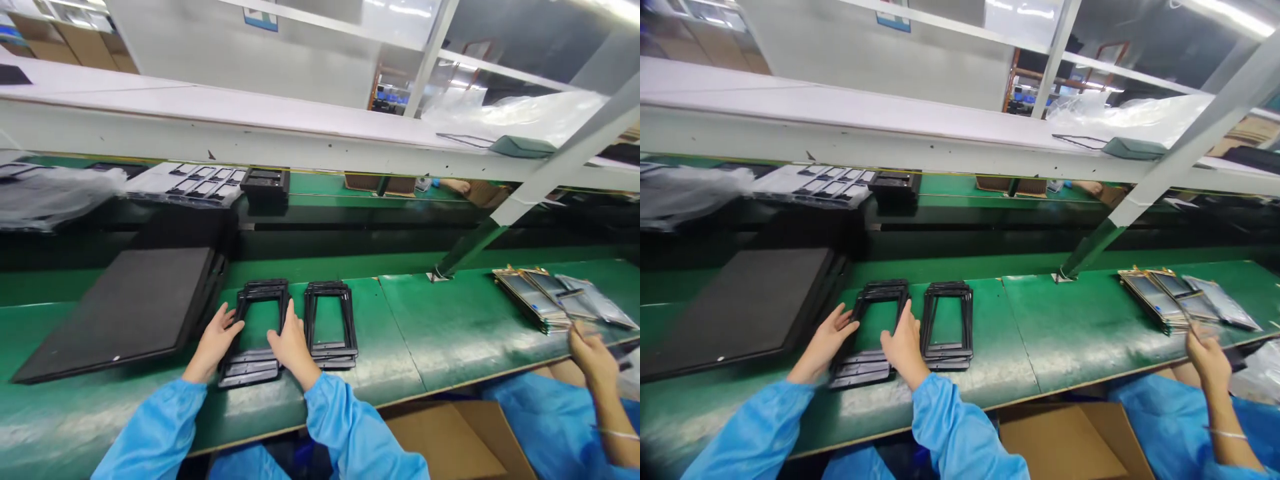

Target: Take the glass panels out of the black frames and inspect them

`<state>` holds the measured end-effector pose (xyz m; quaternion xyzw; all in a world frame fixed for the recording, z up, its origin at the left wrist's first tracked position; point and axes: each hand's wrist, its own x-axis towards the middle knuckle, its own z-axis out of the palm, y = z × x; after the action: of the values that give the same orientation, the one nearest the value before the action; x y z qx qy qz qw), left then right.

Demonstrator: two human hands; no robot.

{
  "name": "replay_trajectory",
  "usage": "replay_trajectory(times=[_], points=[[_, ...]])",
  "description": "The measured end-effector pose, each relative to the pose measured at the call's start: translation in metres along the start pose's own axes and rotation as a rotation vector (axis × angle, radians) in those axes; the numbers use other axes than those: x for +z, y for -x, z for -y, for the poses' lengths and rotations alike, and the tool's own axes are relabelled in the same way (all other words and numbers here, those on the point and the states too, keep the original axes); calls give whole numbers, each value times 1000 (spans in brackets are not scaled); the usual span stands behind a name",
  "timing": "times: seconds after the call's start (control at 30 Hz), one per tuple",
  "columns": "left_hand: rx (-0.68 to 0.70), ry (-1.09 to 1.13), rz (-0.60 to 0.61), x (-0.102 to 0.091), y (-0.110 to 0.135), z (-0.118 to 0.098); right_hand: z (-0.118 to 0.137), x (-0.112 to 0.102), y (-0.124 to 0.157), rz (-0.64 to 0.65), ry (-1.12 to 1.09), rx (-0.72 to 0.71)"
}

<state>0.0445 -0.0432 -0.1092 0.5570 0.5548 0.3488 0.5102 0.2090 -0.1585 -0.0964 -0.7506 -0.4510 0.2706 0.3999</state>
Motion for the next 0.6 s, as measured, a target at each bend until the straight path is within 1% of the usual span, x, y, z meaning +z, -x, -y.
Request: replay_trajectory(times=[0.13,0.23,0.33,0.43,0.5,0.6], points=[[0,14,-38,3,1,-12,-1,14,-11,-82,-120,4],[78,57,-78,8,11,-24,5,17,-7,-140,-233,-62],[239,126,-109,10,29,-40,13,8,7,-166,-323,-189],[397,161,-131,7,52,-54,17,-7,23,-173,-348,-322],[452,158,-120,5,66,-58,14,-14,32,-164,-340,-375],[471,140,-70,6,81,-56,5,-19,40,-157,-319,-406]])
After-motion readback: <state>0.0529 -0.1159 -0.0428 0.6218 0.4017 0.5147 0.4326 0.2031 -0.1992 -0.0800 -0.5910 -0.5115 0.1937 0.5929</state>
